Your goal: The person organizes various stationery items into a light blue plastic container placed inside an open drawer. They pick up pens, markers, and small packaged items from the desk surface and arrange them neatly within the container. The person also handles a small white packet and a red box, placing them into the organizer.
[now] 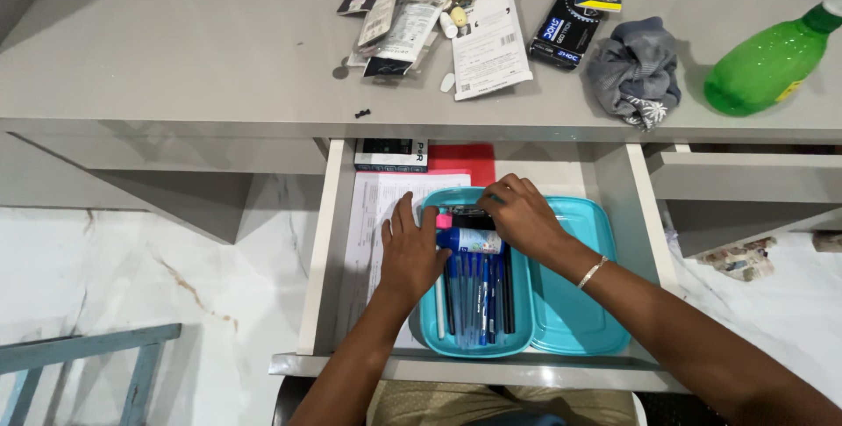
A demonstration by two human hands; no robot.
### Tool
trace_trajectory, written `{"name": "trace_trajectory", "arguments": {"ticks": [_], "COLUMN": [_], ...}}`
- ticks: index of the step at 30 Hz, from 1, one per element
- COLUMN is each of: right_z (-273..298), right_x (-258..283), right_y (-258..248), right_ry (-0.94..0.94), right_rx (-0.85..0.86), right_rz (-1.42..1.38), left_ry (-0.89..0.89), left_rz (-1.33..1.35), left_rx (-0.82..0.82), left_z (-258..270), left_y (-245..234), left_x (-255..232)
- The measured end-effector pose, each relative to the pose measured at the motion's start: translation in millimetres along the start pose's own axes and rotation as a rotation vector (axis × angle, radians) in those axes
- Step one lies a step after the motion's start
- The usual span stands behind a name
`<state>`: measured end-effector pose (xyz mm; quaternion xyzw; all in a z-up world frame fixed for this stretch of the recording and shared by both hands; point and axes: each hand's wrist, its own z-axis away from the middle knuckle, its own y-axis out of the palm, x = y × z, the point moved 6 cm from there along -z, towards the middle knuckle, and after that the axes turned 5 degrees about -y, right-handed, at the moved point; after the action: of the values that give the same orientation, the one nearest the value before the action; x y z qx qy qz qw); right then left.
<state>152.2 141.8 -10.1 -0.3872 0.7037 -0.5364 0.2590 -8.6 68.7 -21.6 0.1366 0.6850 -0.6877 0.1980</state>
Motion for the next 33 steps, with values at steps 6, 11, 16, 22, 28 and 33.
{"name": "trace_trajectory", "arguments": {"ticks": [6,11,16,22,28,33], "right_z": [-2.0,-4.1,-12.6,-14.4,-17.8,-31.1], "right_x": [7.4,15.6,26.2,23.3,8.1,-60.8], "right_y": [9.5,11.3,15.7,11.9,-1.8,-42.8], "right_ry": [-0.088,-0.126,-0.175,-0.069,-0.077,0.429], "right_rx": [0.144,0.184,0.148,0.205,0.0,-0.268], "right_rz": [0.06,0.001,-0.037,-0.174,-0.243,-0.492], "left_ry": [-0.041,-0.041,-0.043,-0.034,-0.032,-0.029], "left_rz": [-0.213,-0.196,-0.218,-0.188,-0.236,-0.212], "left_rx": [0.178,0.16,0.179,0.17,0.257,0.269], "left_z": [-1.5,-2.5,-4.2,-5.0,-6.7,-6.4], "left_y": [20.1,23.9,23.7,21.3,26.1,24.5], "left_x": [6.1,7.0,5.7,4.1,1.9,1.4]}}
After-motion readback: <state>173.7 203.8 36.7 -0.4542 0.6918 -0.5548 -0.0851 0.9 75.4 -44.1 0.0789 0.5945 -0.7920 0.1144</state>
